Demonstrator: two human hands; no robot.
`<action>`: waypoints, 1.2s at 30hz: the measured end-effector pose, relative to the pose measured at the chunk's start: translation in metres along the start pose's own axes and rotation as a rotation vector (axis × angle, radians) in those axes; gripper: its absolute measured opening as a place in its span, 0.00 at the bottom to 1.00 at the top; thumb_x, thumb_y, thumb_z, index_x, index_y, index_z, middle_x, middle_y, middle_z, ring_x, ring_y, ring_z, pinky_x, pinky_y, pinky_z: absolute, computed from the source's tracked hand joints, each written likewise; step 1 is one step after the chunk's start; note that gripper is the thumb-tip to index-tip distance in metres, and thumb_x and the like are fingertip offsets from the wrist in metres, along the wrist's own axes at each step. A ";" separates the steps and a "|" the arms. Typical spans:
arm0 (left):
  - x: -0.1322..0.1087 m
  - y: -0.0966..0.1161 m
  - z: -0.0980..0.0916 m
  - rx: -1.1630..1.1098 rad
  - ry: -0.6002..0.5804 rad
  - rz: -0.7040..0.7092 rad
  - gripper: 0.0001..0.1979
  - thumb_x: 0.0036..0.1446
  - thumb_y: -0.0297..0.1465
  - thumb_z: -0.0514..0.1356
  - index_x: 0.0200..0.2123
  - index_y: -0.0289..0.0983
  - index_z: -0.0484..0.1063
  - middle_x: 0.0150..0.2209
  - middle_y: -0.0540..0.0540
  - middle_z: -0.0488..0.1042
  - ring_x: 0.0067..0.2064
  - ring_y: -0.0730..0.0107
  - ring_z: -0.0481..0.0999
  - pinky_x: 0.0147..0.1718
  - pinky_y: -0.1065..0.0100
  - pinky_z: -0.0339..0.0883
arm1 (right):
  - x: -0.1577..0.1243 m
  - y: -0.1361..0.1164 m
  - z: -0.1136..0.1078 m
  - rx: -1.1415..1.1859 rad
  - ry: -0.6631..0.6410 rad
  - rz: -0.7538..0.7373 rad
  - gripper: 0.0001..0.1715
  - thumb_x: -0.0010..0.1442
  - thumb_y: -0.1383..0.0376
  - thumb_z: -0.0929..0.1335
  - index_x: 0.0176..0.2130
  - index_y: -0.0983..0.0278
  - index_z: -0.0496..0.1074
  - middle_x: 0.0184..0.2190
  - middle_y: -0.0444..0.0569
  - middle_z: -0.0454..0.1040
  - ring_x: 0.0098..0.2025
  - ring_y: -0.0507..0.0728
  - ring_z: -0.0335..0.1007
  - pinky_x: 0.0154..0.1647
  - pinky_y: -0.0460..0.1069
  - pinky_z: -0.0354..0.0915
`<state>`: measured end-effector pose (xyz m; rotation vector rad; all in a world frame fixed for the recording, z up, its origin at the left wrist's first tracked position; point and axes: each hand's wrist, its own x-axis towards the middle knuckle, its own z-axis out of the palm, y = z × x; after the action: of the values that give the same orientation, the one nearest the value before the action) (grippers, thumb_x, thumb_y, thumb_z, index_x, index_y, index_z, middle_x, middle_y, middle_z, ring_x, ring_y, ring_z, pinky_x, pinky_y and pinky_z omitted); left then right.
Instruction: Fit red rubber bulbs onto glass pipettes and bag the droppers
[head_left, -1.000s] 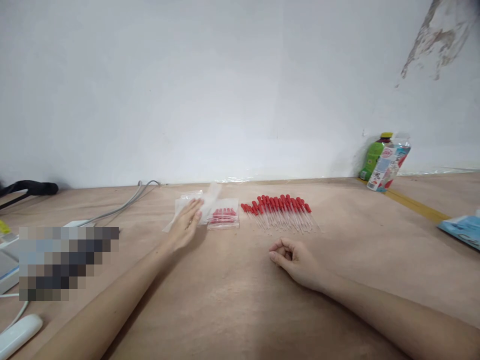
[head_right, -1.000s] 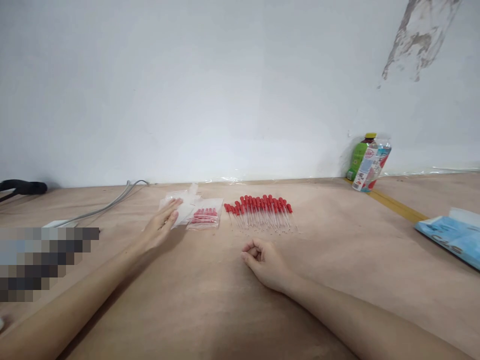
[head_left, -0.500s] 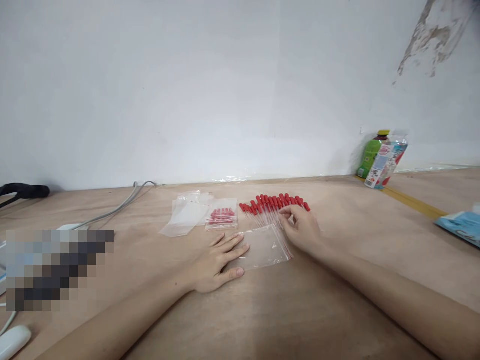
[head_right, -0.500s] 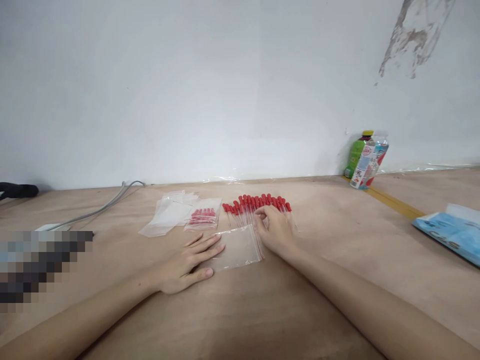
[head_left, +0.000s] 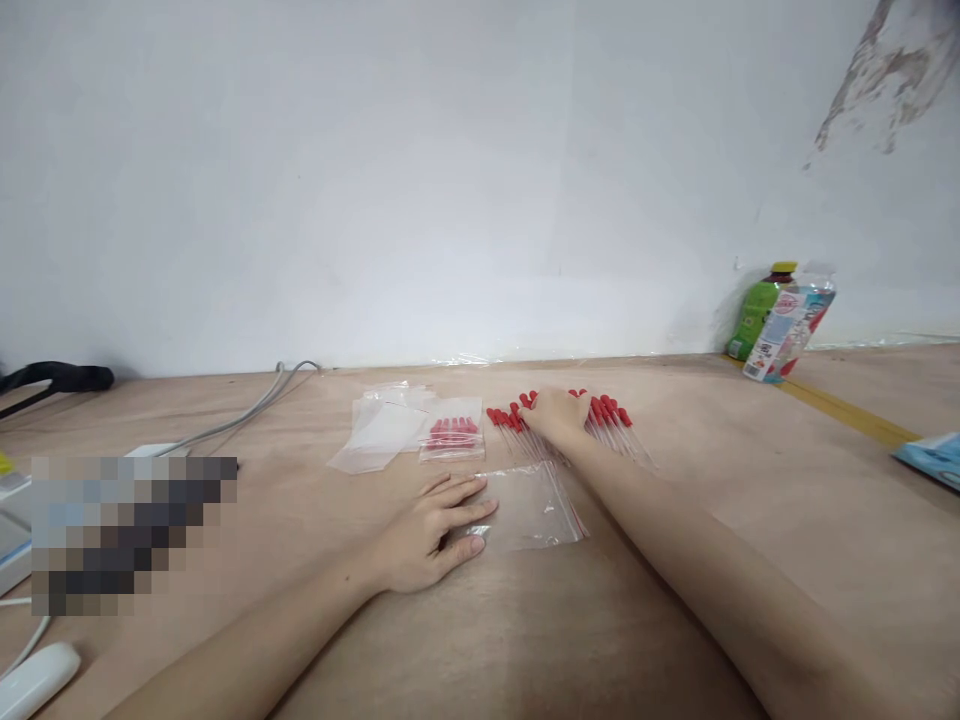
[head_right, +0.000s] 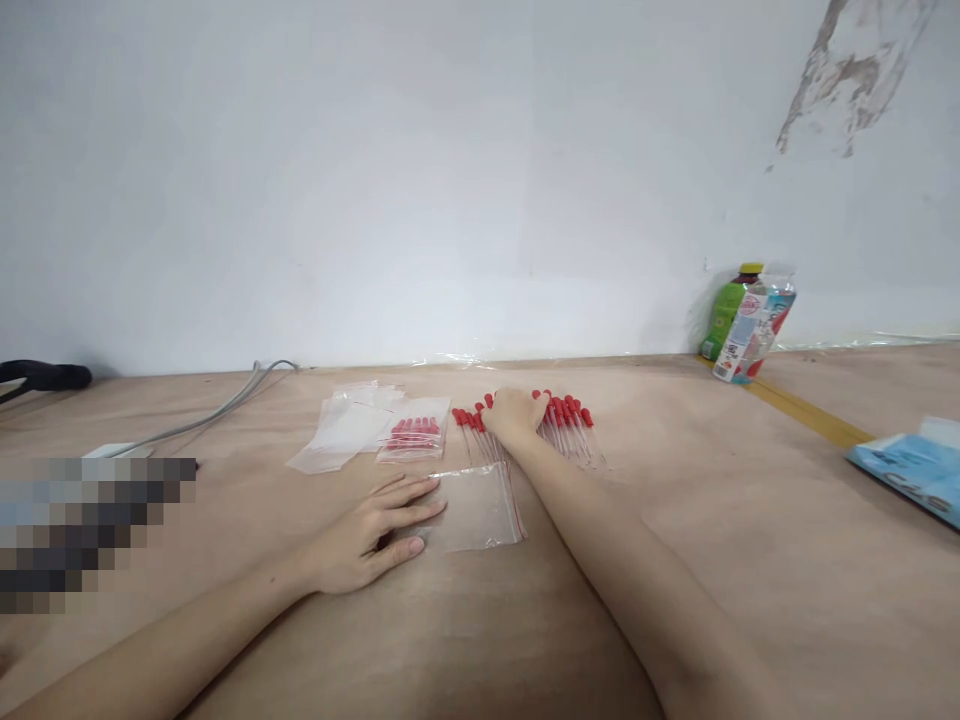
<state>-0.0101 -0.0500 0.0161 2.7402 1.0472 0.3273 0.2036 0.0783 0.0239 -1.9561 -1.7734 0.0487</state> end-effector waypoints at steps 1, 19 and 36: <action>0.000 0.000 0.000 -0.004 0.002 0.003 0.22 0.58 0.39 0.50 0.56 0.44 0.58 0.60 0.44 0.53 0.60 0.60 0.51 0.56 0.51 0.46 | 0.001 -0.001 0.000 0.006 -0.003 0.018 0.13 0.48 0.59 0.66 0.28 0.67 0.71 0.30 0.57 0.74 0.37 0.63 0.67 0.45 0.61 0.46; 0.002 -0.003 0.002 0.004 -0.003 0.005 0.22 0.58 0.40 0.50 0.56 0.44 0.58 0.60 0.46 0.52 0.61 0.61 0.51 0.57 0.55 0.48 | -0.073 0.077 -0.029 1.121 0.040 -0.011 0.31 0.48 0.51 0.67 0.45 0.63 0.53 0.23 0.39 0.64 0.22 0.50 0.65 0.22 0.45 0.61; 0.003 -0.002 0.000 -0.013 0.013 0.039 0.27 0.58 0.40 0.50 0.59 0.43 0.50 0.60 0.45 0.54 0.60 0.61 0.51 0.57 0.55 0.47 | -0.102 0.093 -0.034 1.261 -0.485 -0.072 0.16 0.50 0.58 0.69 0.35 0.63 0.63 0.35 0.46 0.70 0.31 0.48 0.68 0.34 0.46 0.64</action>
<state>-0.0089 -0.0467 0.0160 2.7533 0.9927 0.3573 0.2862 -0.0319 -0.0120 -0.9551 -1.4147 1.3414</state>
